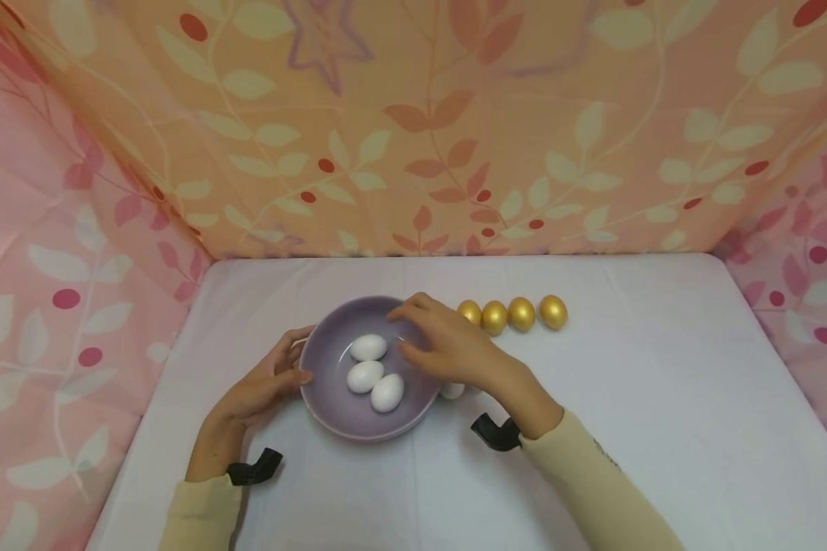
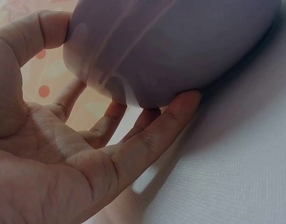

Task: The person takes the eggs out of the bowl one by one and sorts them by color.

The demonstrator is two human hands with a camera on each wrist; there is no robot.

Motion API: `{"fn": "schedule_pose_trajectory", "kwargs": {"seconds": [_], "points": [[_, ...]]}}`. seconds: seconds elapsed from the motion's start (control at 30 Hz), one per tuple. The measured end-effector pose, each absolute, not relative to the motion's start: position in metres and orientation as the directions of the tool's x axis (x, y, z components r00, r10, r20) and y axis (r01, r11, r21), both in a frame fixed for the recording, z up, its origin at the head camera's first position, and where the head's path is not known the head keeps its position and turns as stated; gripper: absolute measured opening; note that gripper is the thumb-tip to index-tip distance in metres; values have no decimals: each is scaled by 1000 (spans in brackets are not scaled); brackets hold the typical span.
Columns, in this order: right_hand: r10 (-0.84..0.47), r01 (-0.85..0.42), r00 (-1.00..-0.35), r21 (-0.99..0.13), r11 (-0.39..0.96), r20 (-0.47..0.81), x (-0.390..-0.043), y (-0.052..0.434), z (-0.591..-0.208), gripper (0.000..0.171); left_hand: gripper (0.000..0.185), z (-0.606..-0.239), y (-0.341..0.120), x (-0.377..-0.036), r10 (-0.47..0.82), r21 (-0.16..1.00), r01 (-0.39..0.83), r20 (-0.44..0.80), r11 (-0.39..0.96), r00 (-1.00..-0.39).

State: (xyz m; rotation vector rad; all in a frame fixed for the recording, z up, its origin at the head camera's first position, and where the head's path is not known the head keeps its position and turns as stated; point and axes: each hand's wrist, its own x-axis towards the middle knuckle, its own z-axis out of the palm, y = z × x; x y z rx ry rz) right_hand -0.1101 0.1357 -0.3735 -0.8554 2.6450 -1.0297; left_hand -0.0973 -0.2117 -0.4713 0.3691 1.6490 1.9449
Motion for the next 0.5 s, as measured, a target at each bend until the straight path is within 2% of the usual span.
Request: {"fn": "schedule_pose_trajectory", "kwargs": {"seconds": [0.17, 0.5], "points": [[-638, -511, -769, -631, 584, 32, -116, 123, -374, 36, 74, -471, -212, -97, 573, 966, -241, -147, -92, -806], [-711, -548, -699, -585, 598, -72, -125, 96, -375, 36, 74, -472, -211, -97, 568, 966, -245, -154, -87, -809]]}}
